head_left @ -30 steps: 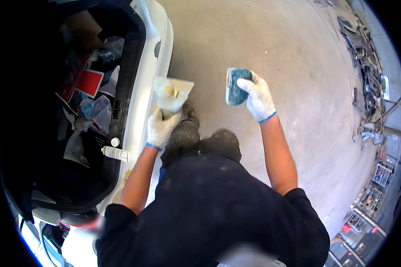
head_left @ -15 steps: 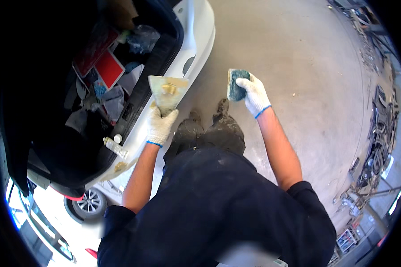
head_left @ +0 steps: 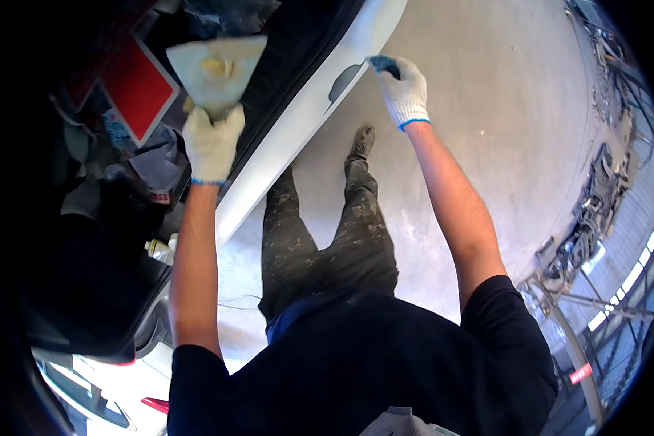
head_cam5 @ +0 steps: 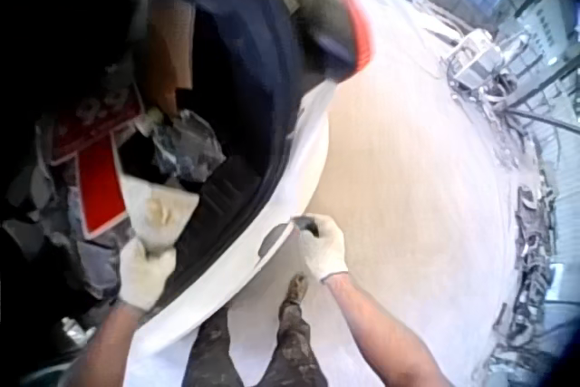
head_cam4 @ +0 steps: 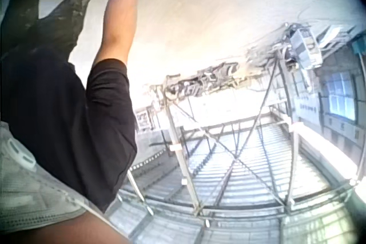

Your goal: The person applies a yellowish body filler to the rear bumper and wheel arch of a white car using a putty knife and a sanding block. They spread the filler over the surface and smooth it with the sanding block.

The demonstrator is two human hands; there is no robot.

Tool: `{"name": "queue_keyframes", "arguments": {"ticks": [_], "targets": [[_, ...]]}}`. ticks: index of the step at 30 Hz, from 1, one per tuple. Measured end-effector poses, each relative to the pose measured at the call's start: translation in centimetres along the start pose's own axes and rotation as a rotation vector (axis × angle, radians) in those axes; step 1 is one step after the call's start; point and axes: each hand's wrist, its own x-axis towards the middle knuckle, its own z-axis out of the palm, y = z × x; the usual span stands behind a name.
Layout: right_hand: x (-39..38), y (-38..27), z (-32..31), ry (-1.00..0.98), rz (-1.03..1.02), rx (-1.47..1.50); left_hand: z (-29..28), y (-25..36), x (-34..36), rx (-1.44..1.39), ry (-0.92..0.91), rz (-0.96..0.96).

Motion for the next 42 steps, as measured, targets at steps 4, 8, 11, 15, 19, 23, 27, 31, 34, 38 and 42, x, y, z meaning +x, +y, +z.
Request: {"name": "queue_keyframes", "arguments": {"ticks": [4,8,11,15,19,23,27,31,34,38,42], "targets": [[1.7,5.1,3.0,0.169,-0.132,-0.148,5.9,-0.8,5.9,-0.329,-0.141,-0.083],[2.2,6.2,4.0,0.234,-0.307,-0.361,7.0,-3.4,6.8,-0.531,-0.198,-0.09],[1.7,7.1,4.8,0.294,-0.391,-0.394,7.3,-4.0,7.1,-0.557,-0.219,-0.159],[1.2,7.9,5.4,0.336,-0.464,-0.444,7.2,-4.4,7.4,-0.459,-0.207,-0.15],[0.9,7.6,5.1,0.333,-0.46,-0.435,7.4,-4.5,7.1,-0.325,-0.102,-0.111],[0.9,7.7,5.3,0.336,-0.458,-0.428,7.6,-5.1,7.0,-0.412,-0.093,-0.086],[1.0,7.4,5.2,0.326,-0.456,-0.423,7.1,-4.9,7.3,-0.343,-0.115,-0.055],[1.4,7.2,5.3,0.324,-0.453,-0.413,7.5,-5.1,7.4,-0.426,-0.073,-0.103],[1.2,7.0,5.6,0.314,-0.446,-0.415,7.0,-6.8,8.4,-0.358,-0.134,-0.04],[0.0,6.2,6.5,0.293,-0.439,-0.396,7.1,-7.1,8.4,-0.328,-0.094,-0.021],[-2.0,5.8,7.6,0.245,-0.407,-0.36,7.4,-6.1,8.1,-0.346,-0.043,-0.054]]}}
